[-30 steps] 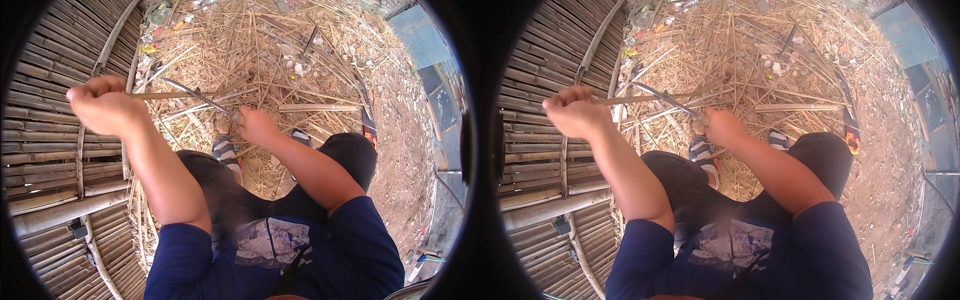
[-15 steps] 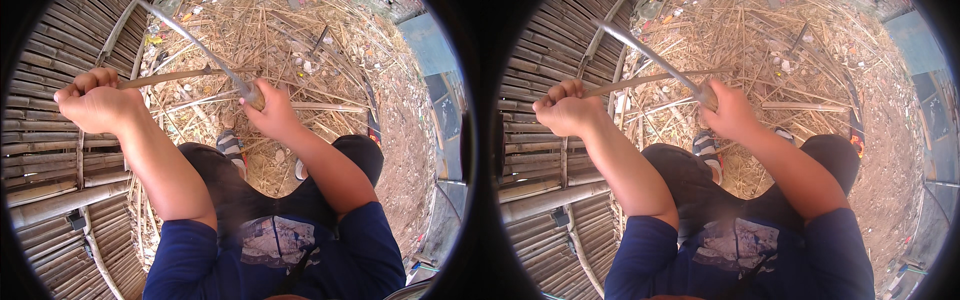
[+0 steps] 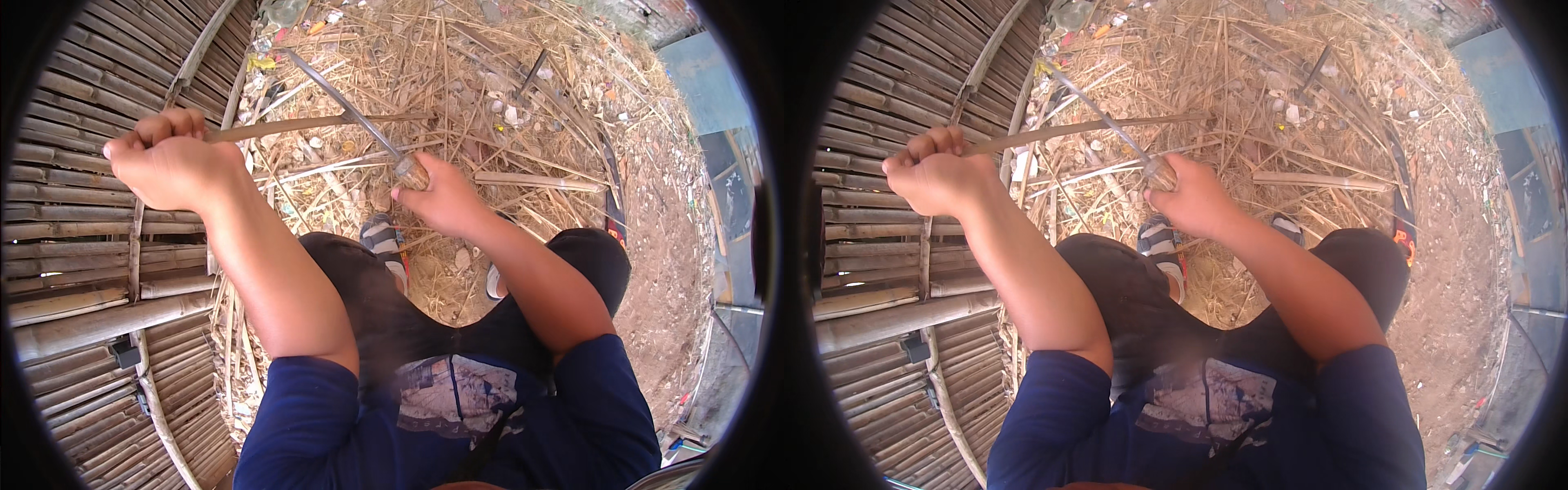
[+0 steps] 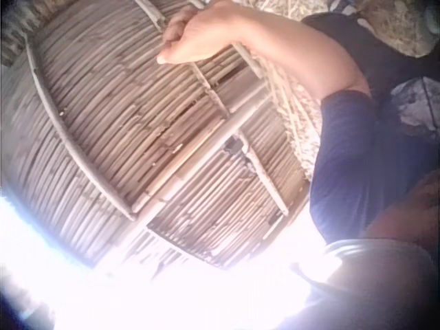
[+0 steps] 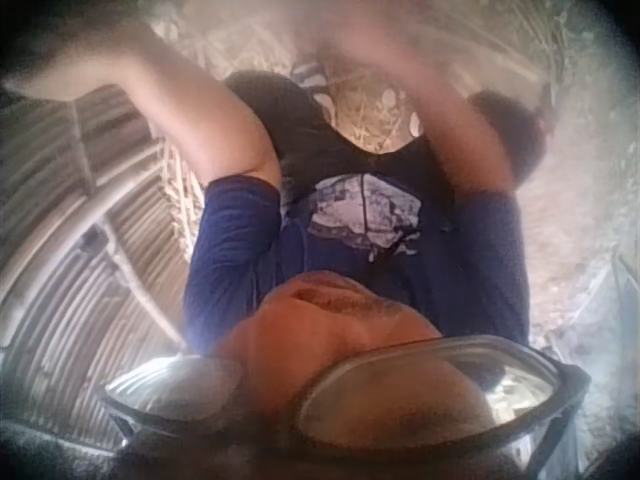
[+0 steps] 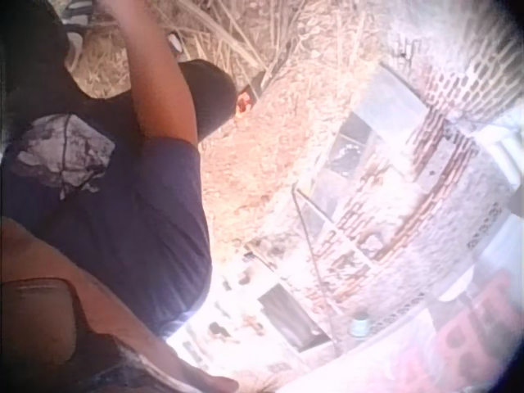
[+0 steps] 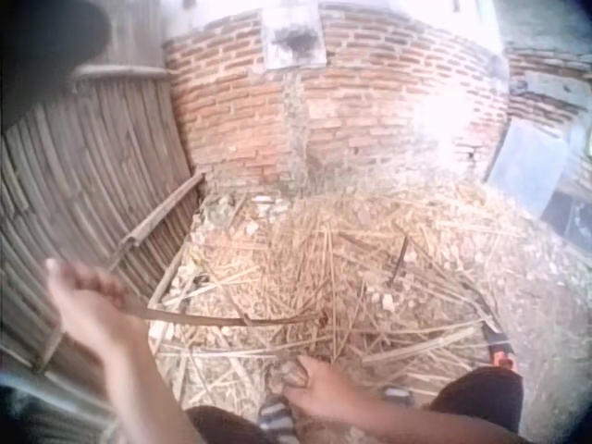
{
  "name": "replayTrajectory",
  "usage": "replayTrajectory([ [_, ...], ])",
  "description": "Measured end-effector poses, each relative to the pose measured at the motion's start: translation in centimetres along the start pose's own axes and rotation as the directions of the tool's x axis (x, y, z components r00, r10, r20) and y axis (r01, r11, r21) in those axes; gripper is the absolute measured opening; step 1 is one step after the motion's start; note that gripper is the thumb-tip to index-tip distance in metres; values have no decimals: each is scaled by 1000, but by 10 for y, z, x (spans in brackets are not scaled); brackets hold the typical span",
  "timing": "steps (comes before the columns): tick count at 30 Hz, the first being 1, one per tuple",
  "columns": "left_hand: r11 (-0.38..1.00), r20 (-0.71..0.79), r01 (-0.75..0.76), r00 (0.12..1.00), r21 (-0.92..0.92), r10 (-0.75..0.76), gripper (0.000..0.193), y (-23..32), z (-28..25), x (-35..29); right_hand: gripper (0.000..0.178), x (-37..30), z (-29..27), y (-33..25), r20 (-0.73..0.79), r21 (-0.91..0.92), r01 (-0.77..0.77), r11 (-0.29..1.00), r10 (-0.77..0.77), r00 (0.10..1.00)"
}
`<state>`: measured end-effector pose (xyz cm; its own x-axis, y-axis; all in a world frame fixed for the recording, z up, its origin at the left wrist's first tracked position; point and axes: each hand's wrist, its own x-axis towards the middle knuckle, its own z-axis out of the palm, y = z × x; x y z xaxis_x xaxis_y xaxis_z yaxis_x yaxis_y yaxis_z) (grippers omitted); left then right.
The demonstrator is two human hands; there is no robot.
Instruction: The person shaves and scrapes thin bamboo strips using a machete and a knife, handling the strips one at a time while seated.
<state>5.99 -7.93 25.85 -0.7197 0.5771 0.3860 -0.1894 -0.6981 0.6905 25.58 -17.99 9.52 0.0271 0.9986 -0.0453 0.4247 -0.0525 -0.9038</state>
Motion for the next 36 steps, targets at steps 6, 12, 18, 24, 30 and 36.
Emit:
replayTrajectory([
  [6,1000,41,-20,999,-5,20,20,4,5,-9,36,-1,-5,-1,-38,-289,57,956,-70,997],
  [12,1000,23,12,1000,29,-12,19,8,7,-11,37,17,17,49,-61,-370,-53,927,32,998],
  [18,1000,42,4,999,5,-4,18,3,5,-6,47,22,-5,35,161,247,-192,950,155,975],
  [24,999,43,-25,999,36,24,19,6,7,-13,37,-3,-14,-21,-153,-126,175,976,-194,969],
  [30,980,67,-49,997,193,37,26,2,13,-22,38,12,17,56,-64,-467,-58,882,32,997],
  [36,997,17,-1,1000,72,0,25,4,2,-2,40,27,-4,51,217,224,-206,953,157,963],
])
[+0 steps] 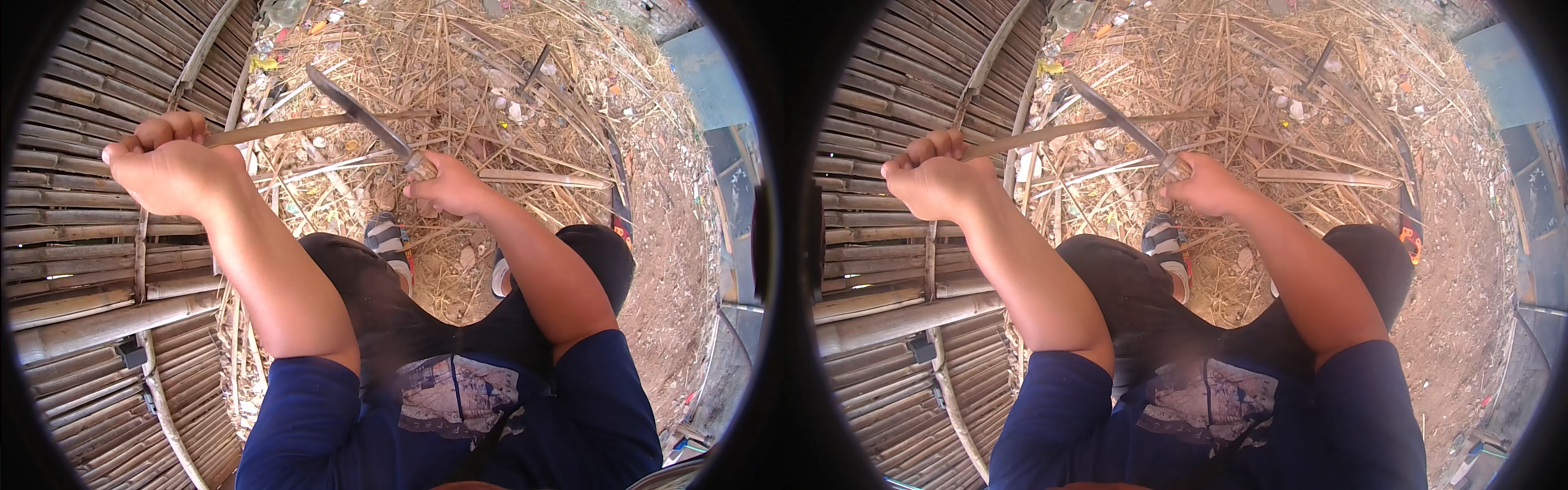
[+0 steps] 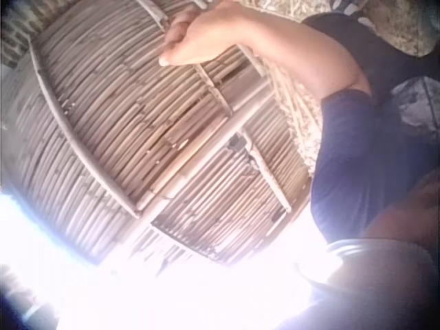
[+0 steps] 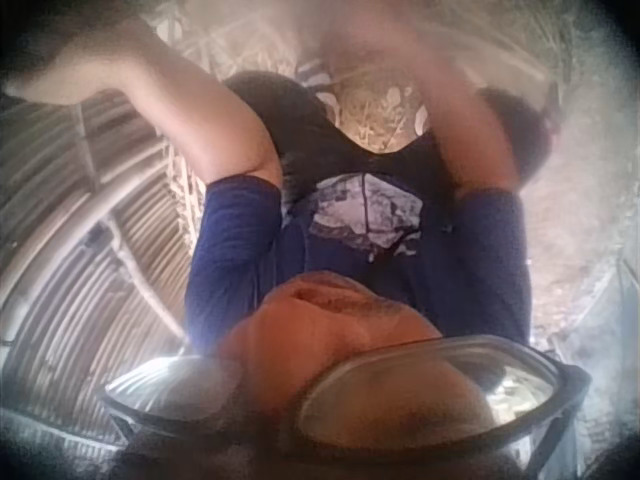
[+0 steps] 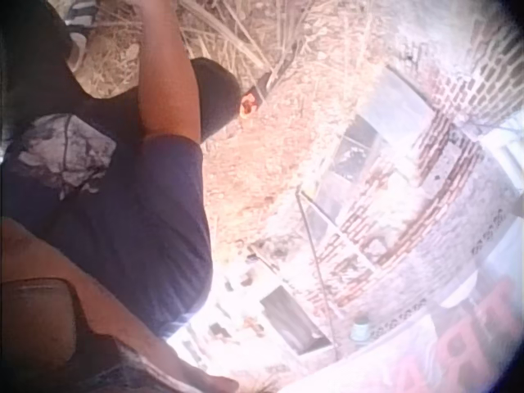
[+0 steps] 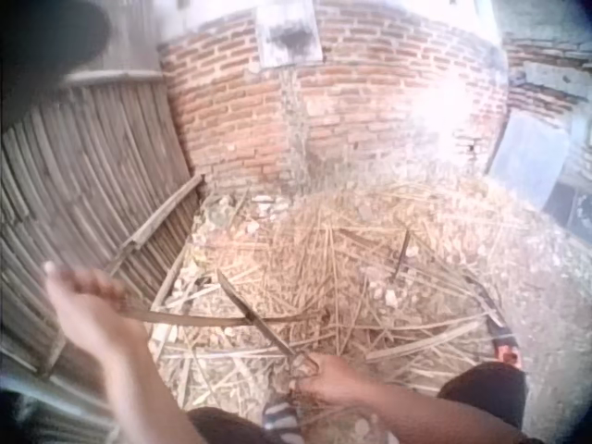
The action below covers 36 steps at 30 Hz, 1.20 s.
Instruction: The person shaves and scrapes thin bamboo strips using a machete and a knife, handling the strips one at a time while seated.
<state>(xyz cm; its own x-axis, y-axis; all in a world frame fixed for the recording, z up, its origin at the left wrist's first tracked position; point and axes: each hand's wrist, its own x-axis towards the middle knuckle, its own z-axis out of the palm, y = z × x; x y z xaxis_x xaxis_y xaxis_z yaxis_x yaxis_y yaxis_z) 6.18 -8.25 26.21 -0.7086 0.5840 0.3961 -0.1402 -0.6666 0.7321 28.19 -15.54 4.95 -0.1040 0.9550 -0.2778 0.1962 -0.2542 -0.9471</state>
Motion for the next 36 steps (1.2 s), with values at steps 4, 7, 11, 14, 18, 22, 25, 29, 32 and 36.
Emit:
replayTrajectory([
  [4,997,-70,-54,996,58,58,21,15,5,-6,42,-17,0,-30,-178,-116,86,990,-106,978],
  [7,992,-40,-126,991,-22,125,20,41,3,-7,47,-41,-10,-68,-212,-114,204,972,-224,951],
  [11,989,43,-142,989,-38,143,23,34,4,-10,39,-50,-20,-73,-260,-262,340,903,-405,876],
  [14,994,22,-90,996,-57,91,23,22,9,-12,36,-52,-13,-72,-214,-304,343,889,-414,885],
  [18,989,29,-72,997,-127,76,23,19,6,-8,34,-52,4,-69,-269,-353,346,870,-448,853],
  [22,985,-21,-70,998,-155,67,24,16,5,-7,35,-46,17,-58,-287,-441,249,863,-398,871],
  [25,988,-37,-18,999,-153,12,26,13,6,-3,35,-25,20,-19,-257,-618,-1,786,-201,945],
  [29,986,-13,24,1000,-166,-27,29,9,-1,4,37,-21,20,-24,-260,-517,53,854,-216,941],
  [32,989,-1,14,1000,-147,-14,30,12,2,0,36,-29,17,-39,-286,-489,164,857,-335,898],
  [36,991,10,-14,1000,-132,15,29,11,-2,0,31,-57,22,-100,-234,-308,170,936,-248,940],
])
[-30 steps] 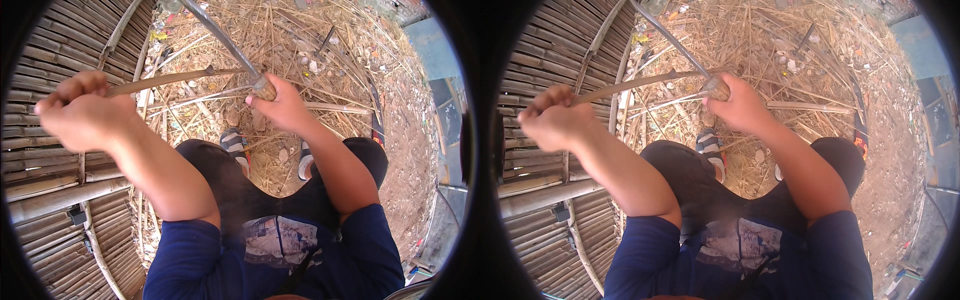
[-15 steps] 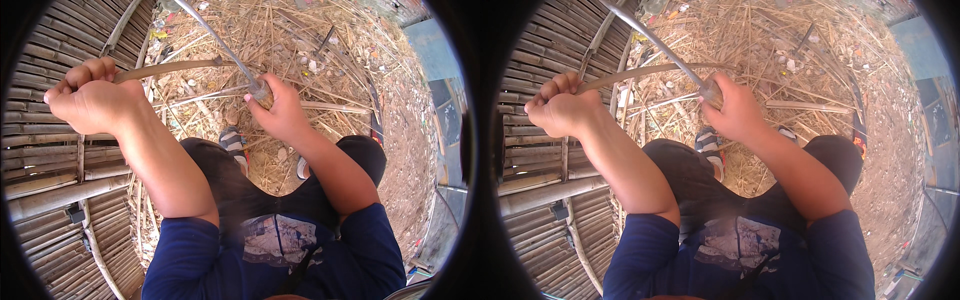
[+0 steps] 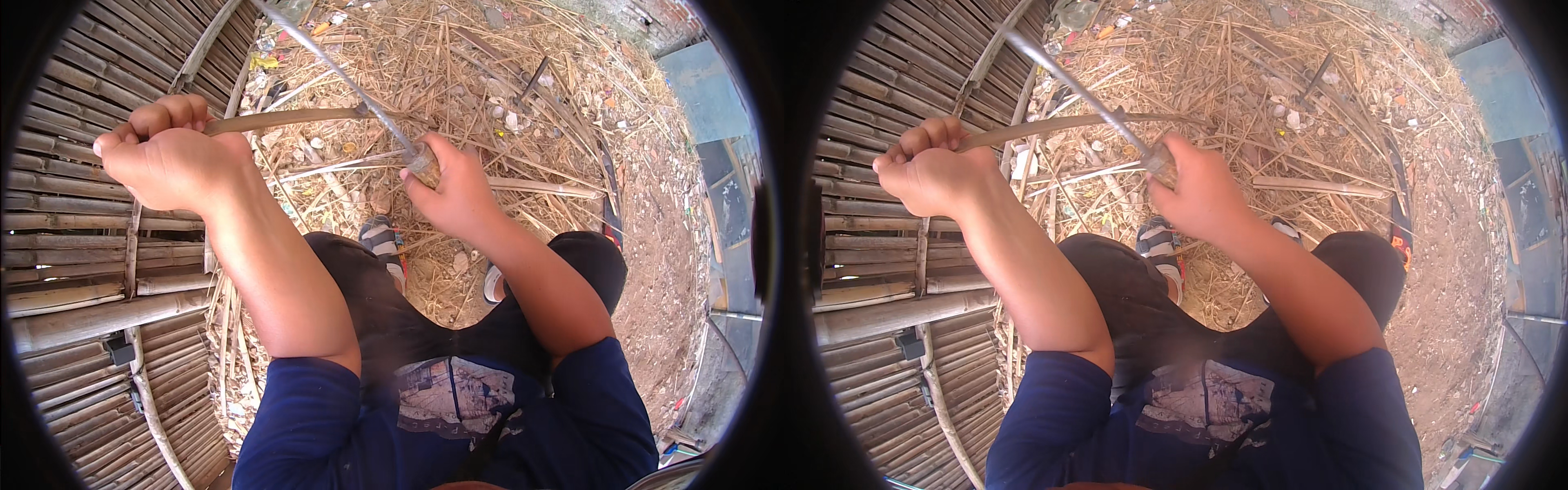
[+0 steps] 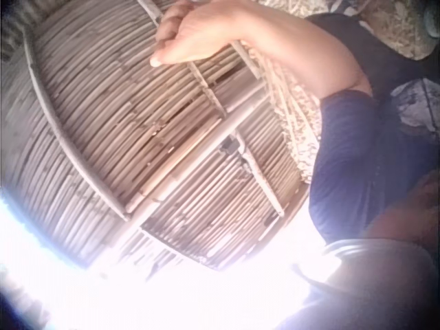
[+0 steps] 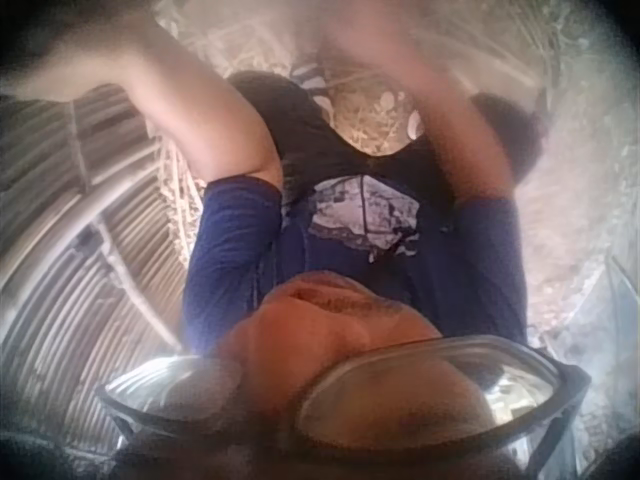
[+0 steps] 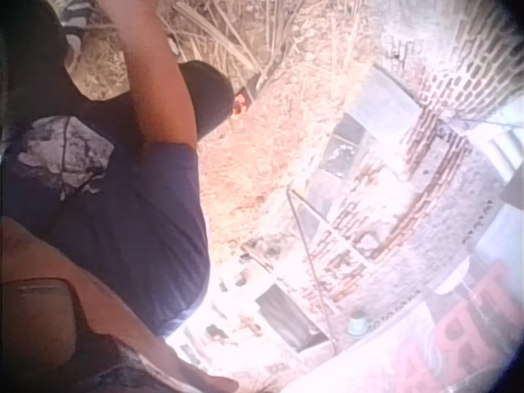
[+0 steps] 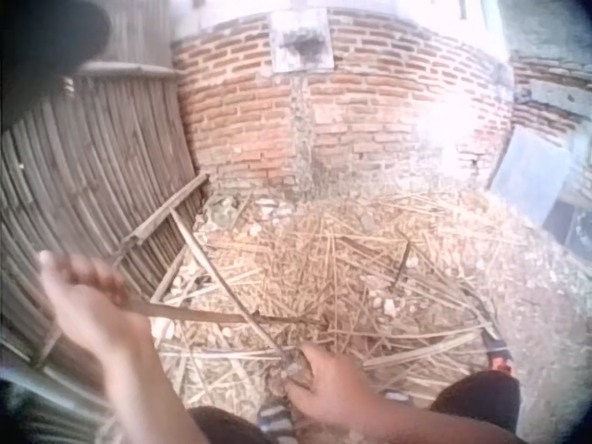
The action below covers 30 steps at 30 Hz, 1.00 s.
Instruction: The person shaves and scrapes thin bamboo strips using a machete and a knife, handling the strips one at a time while seated.
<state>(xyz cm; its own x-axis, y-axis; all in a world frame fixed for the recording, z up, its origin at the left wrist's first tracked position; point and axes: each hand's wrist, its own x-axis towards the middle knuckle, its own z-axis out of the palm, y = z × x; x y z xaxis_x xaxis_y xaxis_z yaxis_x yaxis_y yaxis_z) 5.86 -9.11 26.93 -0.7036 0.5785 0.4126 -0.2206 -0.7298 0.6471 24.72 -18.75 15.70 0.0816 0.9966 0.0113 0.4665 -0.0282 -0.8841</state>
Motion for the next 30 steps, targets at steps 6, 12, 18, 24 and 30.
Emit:
replayTrajectory([
  [6,999,-1,8,1000,34,-8,28,2,15,-10,36,22,35,107,14,-414,58,908,-58,998],
  [12,1000,10,16,1000,-4,-16,30,0,3,-2,33,26,18,82,69,-193,-71,979,86,994],
  [18,999,31,-48,998,9,48,28,-3,4,-4,36,6,4,18,-27,-58,128,990,-129,991],
  [24,1000,8,17,1000,0,-17,28,-3,14,-10,34,20,42,99,-40,-316,-50,947,40,998],
  [30,999,-21,19,1000,45,-18,29,-2,8,-8,37,28,5,73,34,-148,-30,988,35,999],
])
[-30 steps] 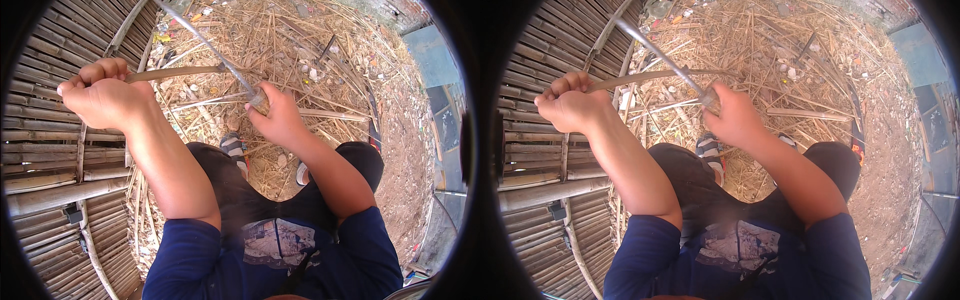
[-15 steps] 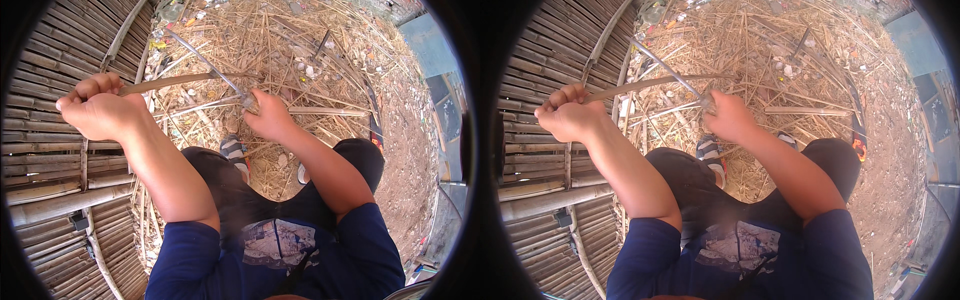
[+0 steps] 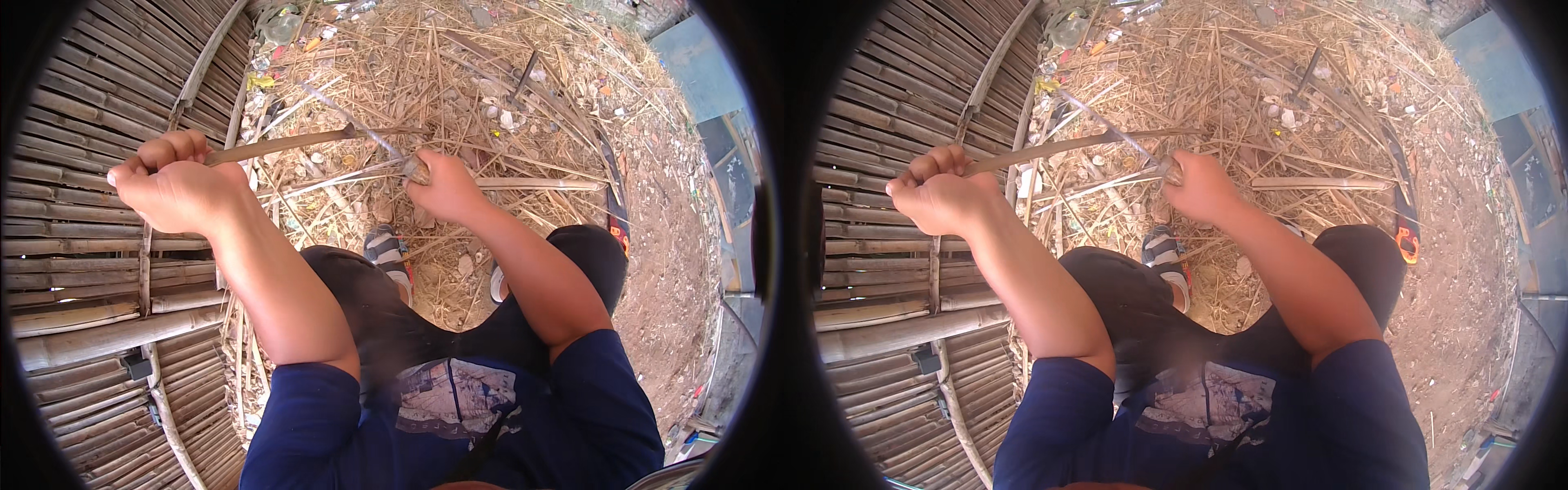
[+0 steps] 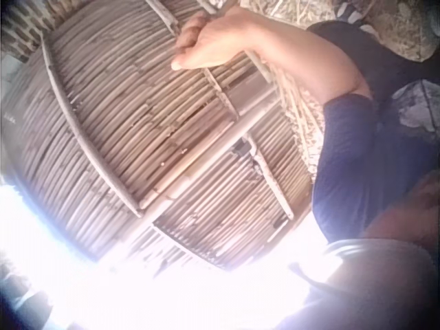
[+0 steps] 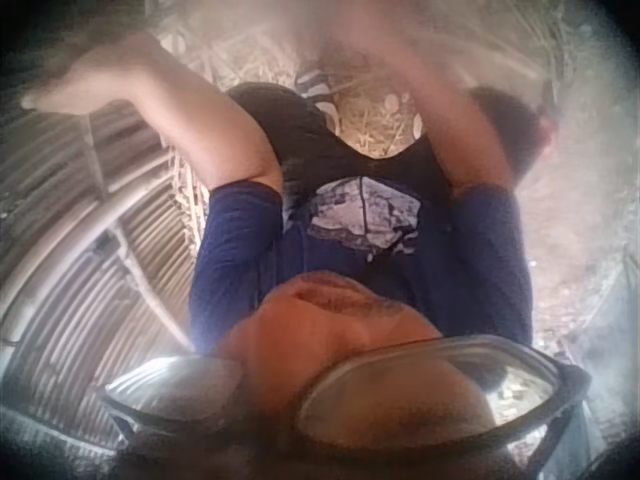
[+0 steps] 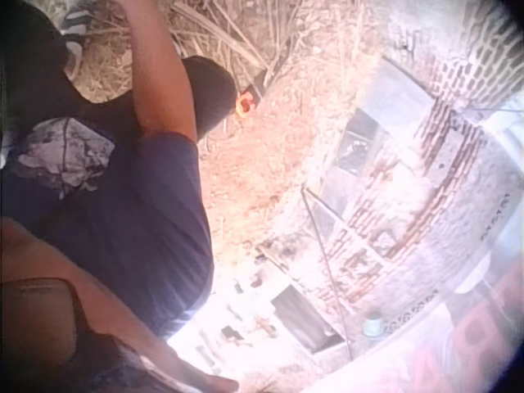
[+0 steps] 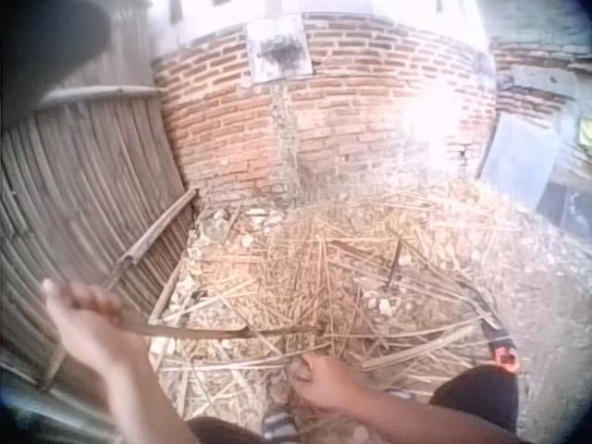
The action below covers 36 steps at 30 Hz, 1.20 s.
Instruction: The person shaves and scrapes thin bamboo strips using a machete and a knife, handling the strips one at a time while seated.
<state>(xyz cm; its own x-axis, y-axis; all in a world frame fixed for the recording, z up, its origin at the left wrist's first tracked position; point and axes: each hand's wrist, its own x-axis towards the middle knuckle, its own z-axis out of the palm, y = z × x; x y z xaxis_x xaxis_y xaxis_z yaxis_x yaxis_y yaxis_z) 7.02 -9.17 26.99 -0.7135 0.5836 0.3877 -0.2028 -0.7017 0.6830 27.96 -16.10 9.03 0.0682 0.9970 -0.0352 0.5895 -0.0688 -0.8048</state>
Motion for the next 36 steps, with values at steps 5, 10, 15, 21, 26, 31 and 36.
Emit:
replayTrajectory([
  [5,999,4,-44,999,11,44,28,1,3,-4,39,-16,-11,-43,-204,109,181,977,-156,966],
  [10,953,89,-123,991,277,102,29,-16,6,-15,39,13,42,50,-24,-283,62,957,-71,997],
  [15,1000,43,-18,999,-8,18,23,2,-1,-3,43,11,7,19,113,-65,11,998,-4,994],
  [21,999,37,-28,999,-19,29,25,-2,4,-3,41,-2,-6,7,145,338,-148,929,104,984],
  [26,999,53,-37,998,-8,38,25,2,5,-8,36,-21,-12,-39,-181,161,199,967,-169,969],
  [31,986,65,-70,996,151,61,24,-2,20,-29,34,-1,31,38,-18,-306,15,952,-21,1000],
  [36,1000,47,-29,998,-1,29,24,-1,4,-6,43,7,24,28,-2,-84,-27,996,27,1000],
])
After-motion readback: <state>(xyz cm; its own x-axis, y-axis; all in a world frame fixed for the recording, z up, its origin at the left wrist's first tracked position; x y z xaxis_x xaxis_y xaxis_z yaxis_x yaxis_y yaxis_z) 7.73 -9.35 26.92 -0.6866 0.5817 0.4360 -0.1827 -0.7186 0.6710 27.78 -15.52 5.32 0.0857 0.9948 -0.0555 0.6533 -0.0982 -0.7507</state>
